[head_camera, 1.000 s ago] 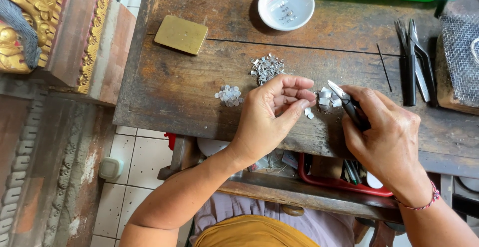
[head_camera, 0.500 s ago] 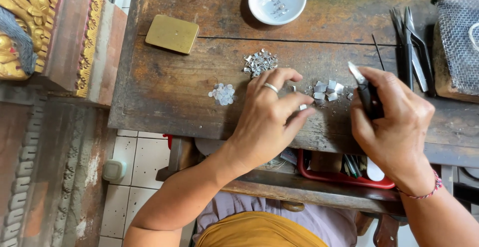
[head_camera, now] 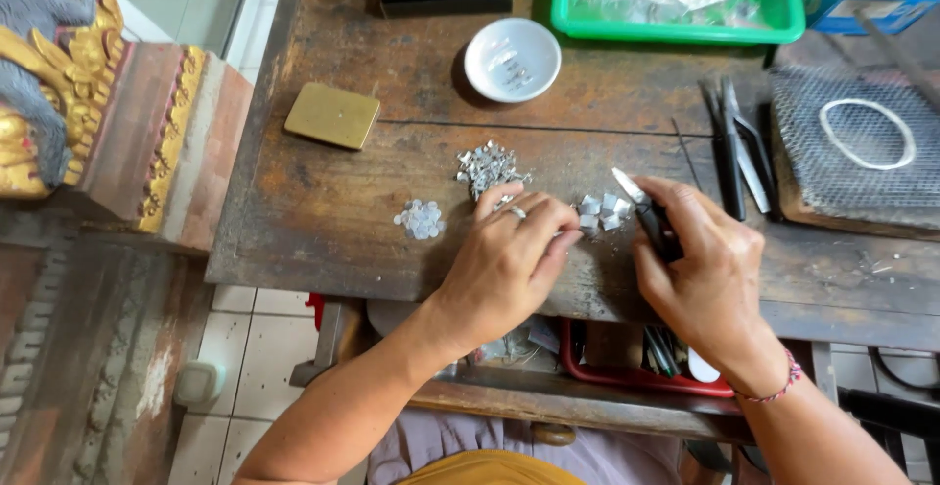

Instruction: Shaping and assembling small silver jewelry components using needle-nose pliers at a workbench.

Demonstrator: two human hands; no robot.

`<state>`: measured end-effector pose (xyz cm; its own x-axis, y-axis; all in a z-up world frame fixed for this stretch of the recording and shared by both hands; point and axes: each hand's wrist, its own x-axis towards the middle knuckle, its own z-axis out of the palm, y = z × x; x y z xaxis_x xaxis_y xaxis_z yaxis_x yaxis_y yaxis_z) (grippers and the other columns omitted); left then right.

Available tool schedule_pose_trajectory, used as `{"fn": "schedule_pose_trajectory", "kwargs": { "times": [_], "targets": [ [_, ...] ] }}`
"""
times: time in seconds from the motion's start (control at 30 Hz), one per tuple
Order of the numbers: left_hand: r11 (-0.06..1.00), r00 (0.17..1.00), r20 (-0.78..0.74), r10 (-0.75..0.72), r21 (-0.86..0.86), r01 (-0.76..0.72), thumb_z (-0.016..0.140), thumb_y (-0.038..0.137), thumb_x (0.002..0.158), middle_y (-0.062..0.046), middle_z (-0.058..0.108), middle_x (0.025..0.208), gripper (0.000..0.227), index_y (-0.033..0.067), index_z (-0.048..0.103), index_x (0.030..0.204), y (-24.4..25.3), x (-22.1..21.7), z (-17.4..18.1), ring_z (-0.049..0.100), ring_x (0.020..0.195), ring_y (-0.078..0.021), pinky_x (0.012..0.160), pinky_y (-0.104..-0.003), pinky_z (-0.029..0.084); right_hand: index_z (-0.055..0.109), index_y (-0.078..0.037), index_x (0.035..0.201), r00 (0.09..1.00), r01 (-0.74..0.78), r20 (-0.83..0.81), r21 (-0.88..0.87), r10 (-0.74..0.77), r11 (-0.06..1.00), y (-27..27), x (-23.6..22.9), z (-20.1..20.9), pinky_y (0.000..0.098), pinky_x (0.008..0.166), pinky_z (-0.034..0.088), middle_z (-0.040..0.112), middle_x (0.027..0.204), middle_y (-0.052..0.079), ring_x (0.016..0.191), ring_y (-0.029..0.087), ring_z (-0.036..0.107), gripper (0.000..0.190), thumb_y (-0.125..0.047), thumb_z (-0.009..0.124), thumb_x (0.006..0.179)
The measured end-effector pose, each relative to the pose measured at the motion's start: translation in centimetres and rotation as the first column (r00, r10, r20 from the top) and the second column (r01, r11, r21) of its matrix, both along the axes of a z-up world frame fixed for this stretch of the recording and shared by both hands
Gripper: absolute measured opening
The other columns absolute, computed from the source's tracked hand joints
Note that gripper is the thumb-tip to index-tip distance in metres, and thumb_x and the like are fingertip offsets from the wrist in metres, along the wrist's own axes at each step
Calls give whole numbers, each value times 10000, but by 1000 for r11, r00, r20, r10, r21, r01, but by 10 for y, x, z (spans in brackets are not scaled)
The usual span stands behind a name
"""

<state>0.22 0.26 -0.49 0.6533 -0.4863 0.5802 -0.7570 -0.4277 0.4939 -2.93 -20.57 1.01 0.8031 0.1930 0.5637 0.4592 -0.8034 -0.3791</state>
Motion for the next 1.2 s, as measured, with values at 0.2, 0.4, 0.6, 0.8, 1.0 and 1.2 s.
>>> {"fn": "schedule_pose_trajectory", "kwargs": {
  "times": [0.2, 0.4, 0.6, 0.8, 1.0, 1.2],
  "targets": [
    [994, 996, 81, 25, -110, -16, 690, 60, 947, -34, 708, 884, 66, 113, 681, 985, 31, 12, -1, 745, 896, -278, 972, -447, 553, 719, -46, 1140, 999, 33, -3, 152, -33, 988, 4, 3, -1, 447, 687, 580, 754, 1002, 154, 824, 388, 737, 402, 37, 657, 752],
    [986, 967, 207, 152, 29, -161, 719, 102, 954, -46, 743, 936, 21, 101, 714, 974, 69, 3, 18, 748, 949, -262, 1027, -487, 506, 739, -142, 1190, 996, 65, -70, 123, -56, 990, 1, 2, -12, 390, 628, 571, 716, 810, 81, 702, 322, 734, 472, 2, 685, 744],
    [958, 930, 301, 212, 124, -259, 758, 140, 926, -67, 741, 1070, 49, 101, 749, 954, 80, -8, -7, 693, 1108, -291, 1072, -545, 434, 741, -120, 1171, 994, 77, -93, 145, -63, 986, 2, 1, -6, 386, 644, 578, 726, 834, 99, 709, 334, 740, 452, 25, 674, 749],
    [965, 965, 94, 244, 76, -252, 719, 177, 972, -99, 693, 1272, 177, 104, 753, 1129, 89, -27, -4, 640, 1247, -318, 1145, -571, 376, 715, -31, 1216, 998, 4, -69, 60, 0, 998, -2, -3, -6, 406, 771, 553, 749, 1057, 142, 901, 335, 722, 438, 21, 687, 782],
    [897, 927, 31, 374, -268, -352, 523, 34, 1037, -151, 637, 1152, 158, 4, 669, 1087, 92, -30, -1, 691, 1096, -319, 986, -408, 610, 717, 82, 1266, 999, -14, -37, -52, 12, 999, -6, -5, -12, 361, 797, 518, 752, 1132, 189, 901, 287, 691, 290, 75, 666, 980],
    [986, 966, 209, 152, 37, -163, 611, 192, 939, -118, 653, 1212, 202, 124, 746, 1072, 96, -30, -10, 632, 1151, -311, 1069, -517, 471, 709, 91, 1252, 999, 5, -46, -66, -8, 998, -4, -5, -11, 372, 838, 526, 753, 1156, 212, 957, 322, 712, 259, 71, 662, 998]
  ]
}}
